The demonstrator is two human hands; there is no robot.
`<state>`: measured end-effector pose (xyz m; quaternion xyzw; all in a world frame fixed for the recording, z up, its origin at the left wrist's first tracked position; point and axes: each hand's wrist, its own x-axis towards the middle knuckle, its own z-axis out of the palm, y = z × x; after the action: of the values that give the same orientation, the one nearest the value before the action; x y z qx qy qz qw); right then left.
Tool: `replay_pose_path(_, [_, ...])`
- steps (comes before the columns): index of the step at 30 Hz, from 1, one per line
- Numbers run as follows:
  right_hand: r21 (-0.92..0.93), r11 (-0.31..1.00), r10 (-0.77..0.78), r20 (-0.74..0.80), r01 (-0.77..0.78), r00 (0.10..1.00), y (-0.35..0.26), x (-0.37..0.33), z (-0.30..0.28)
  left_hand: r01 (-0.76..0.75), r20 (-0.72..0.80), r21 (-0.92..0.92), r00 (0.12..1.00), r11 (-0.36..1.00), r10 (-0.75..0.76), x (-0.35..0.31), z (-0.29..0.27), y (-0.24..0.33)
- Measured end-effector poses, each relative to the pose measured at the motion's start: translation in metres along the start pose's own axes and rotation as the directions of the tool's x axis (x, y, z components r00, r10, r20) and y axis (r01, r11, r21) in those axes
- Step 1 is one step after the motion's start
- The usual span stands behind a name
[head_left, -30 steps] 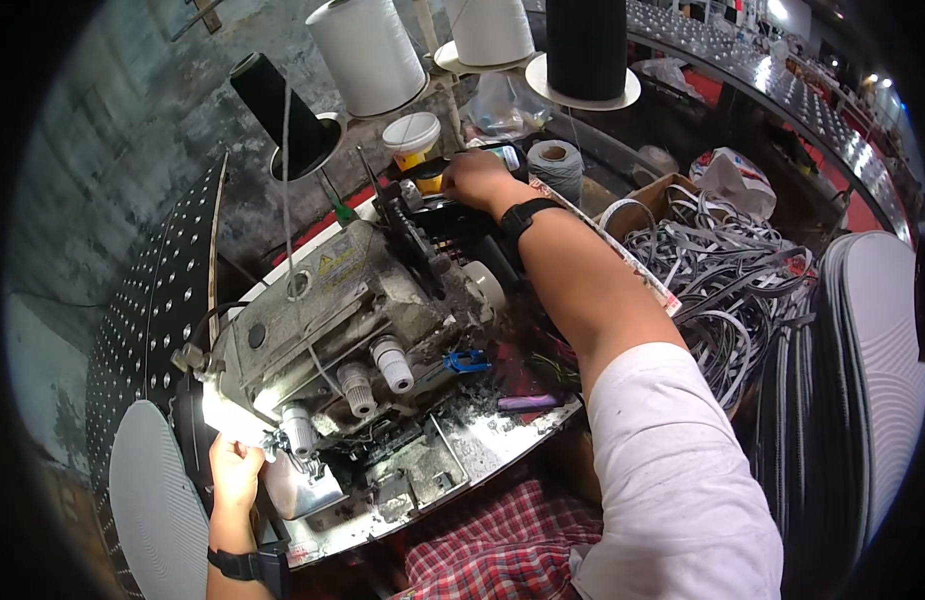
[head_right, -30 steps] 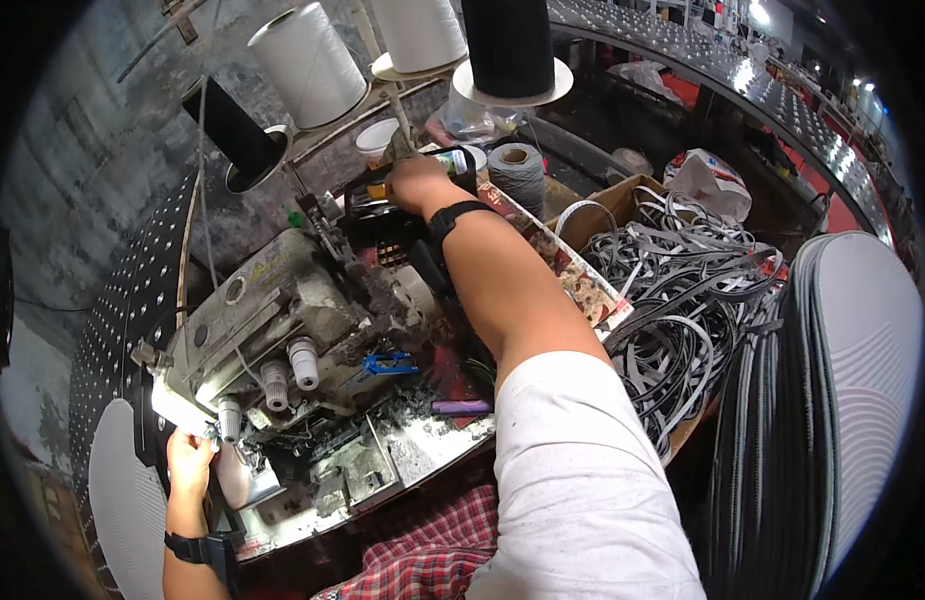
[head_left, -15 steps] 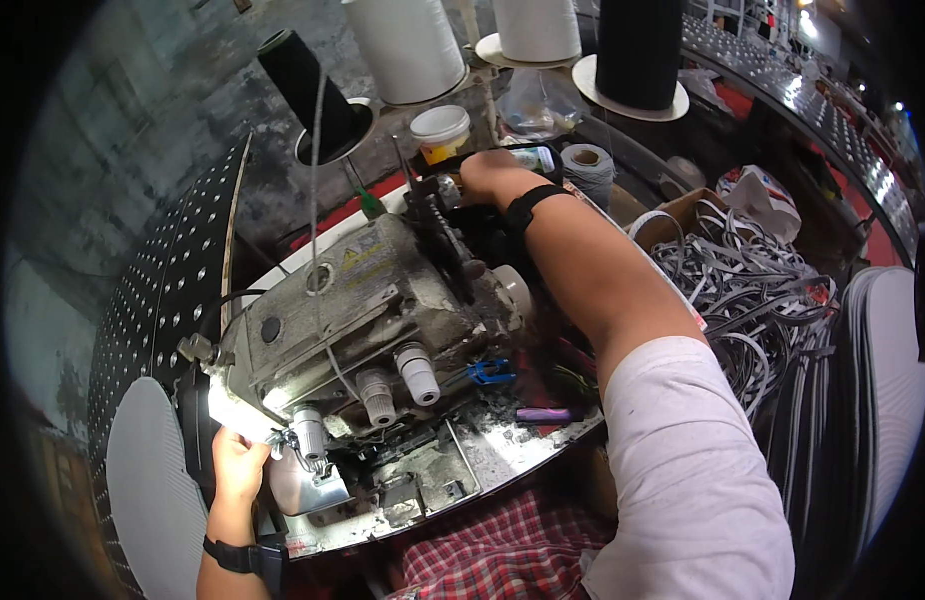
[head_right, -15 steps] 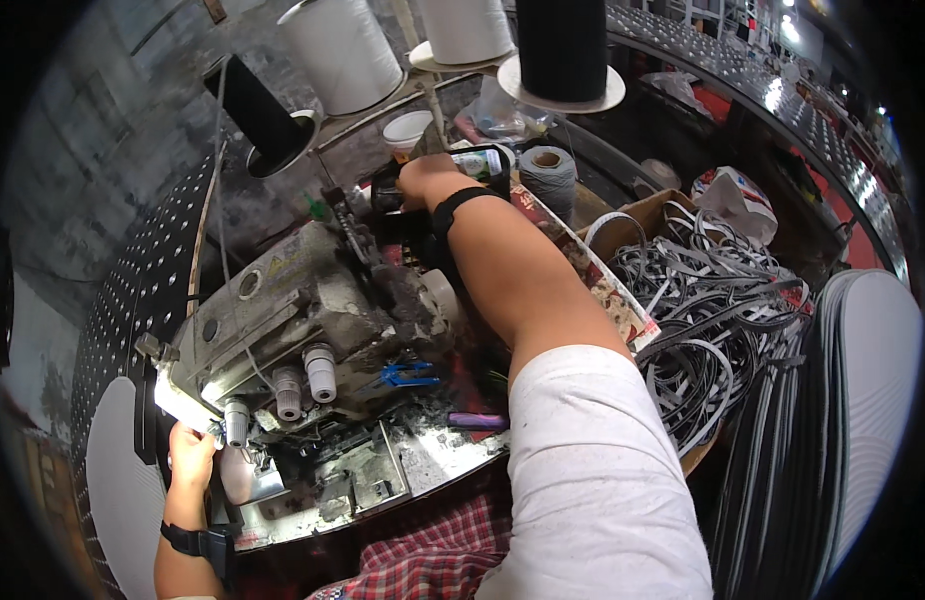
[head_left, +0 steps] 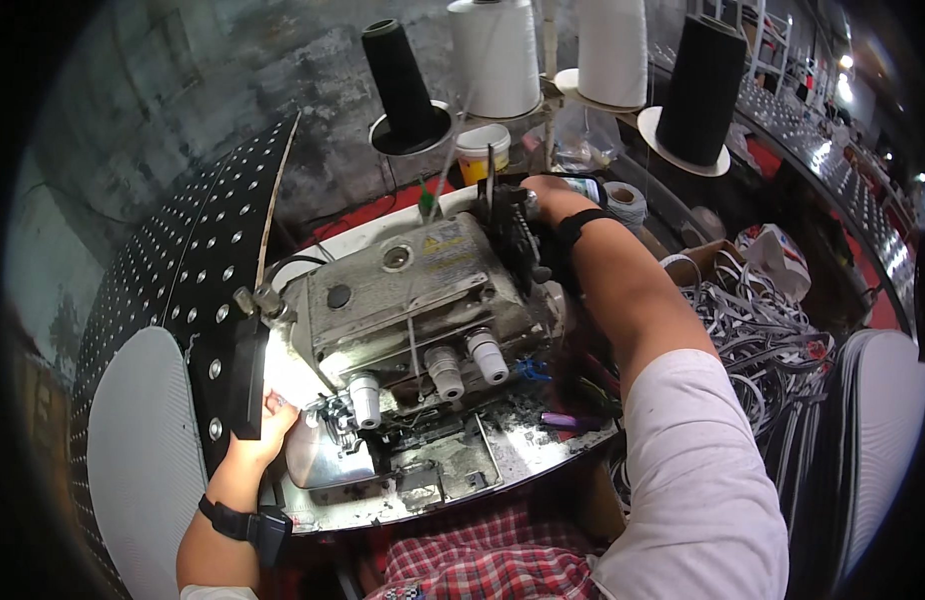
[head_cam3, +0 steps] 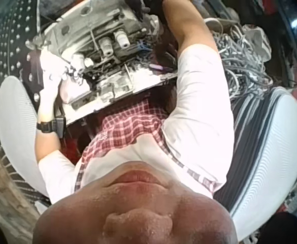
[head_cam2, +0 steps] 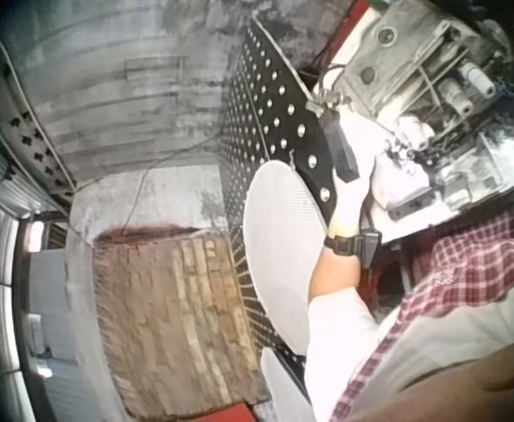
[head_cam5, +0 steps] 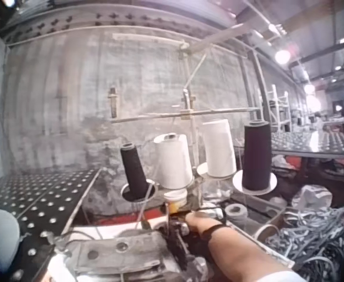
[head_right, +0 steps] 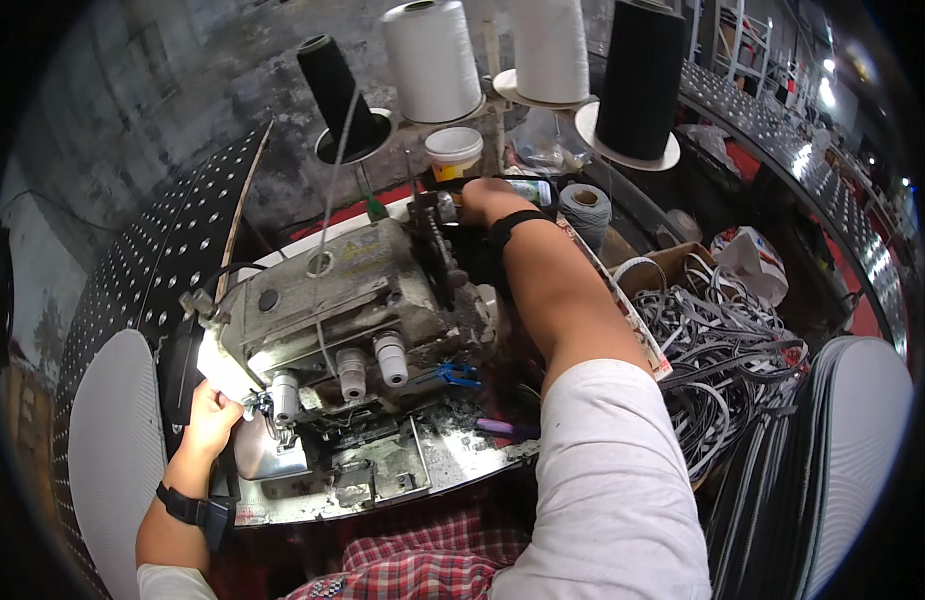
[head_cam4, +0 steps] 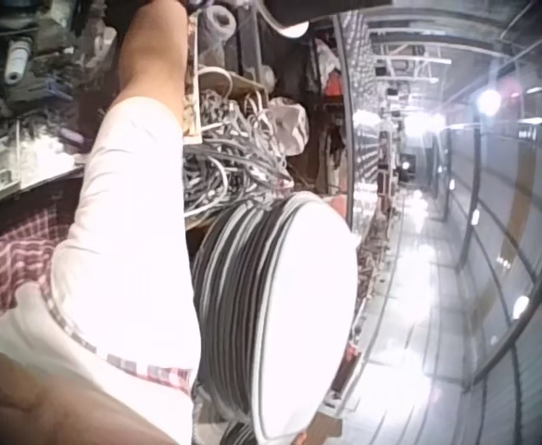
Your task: The person picks up a fabric disc and sews a border around its perimeter using a sewing machine. They then use a screwdriver to adjust the machine's internal components before resuming the sewing and setting the finished disc aside.
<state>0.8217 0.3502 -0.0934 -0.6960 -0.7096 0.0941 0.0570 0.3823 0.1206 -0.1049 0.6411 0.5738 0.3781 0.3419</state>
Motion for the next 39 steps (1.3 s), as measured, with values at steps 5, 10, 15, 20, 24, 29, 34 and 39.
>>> replay_pose_path(5, [0.226, 0.948, -0.128, -0.378, 0.226, 0.917, 0.027, -0.016, -0.014, 0.004, 0.027, 0.107, 1.000, 0.994, -0.007, 0.005, -0.003, -0.015])
replay_pose_path(10, [0.520, 0.837, 0.176, -0.550, 0.170, 0.817, 0.028, -0.092, -0.016, -0.089, -0.055, 0.121, 0.994, 0.989, 0.096, -0.004, 0.004, 0.016])
replay_pose_path(15, [0.909, 0.252, 0.249, -0.391, 0.331, 0.886, -0.026, -0.229, -0.007, -0.084, -0.008, 0.050, 0.996, 0.995, 0.085, -0.006, -0.001, 0.013])
replay_pose_path(20, [0.997, -0.067, -0.045, -0.049, 0.046, 0.998, -0.064, -0.314, 0.016, -0.126, 0.087, 0.052, 0.989, 0.991, 0.121, 0.003, -0.007, -0.002])
replay_pose_path(24, [0.981, -0.041, -0.062, 0.189, -0.192, 0.980, -0.128, -0.346, 0.031, -0.222, 0.102, -0.027, 0.969, 0.975, 0.223, 0.007, -0.002, -0.002])
replay_pose_path(29, [0.960, 0.021, -0.114, 0.281, -0.280, 0.953, -0.168, -0.320, 0.070, -0.140, 0.103, 0.029, 0.985, 0.990, 0.136, -0.002, -0.002, 0.009])
replay_pose_path(34, [0.960, 0.121, 0.005, 0.253, -0.251, 0.968, -0.197, -0.294, 0.090, -0.131, 0.121, 0.026, 0.985, 0.991, 0.127, -0.006, -0.007, 0.005])
replay_pose_path(39, [0.992, -0.017, 0.035, 0.129, -0.128, 0.991, -0.217, -0.286, 0.101, -0.168, 0.129, 0.057, 0.979, 0.984, 0.159, -0.005, -0.008, 0.006])
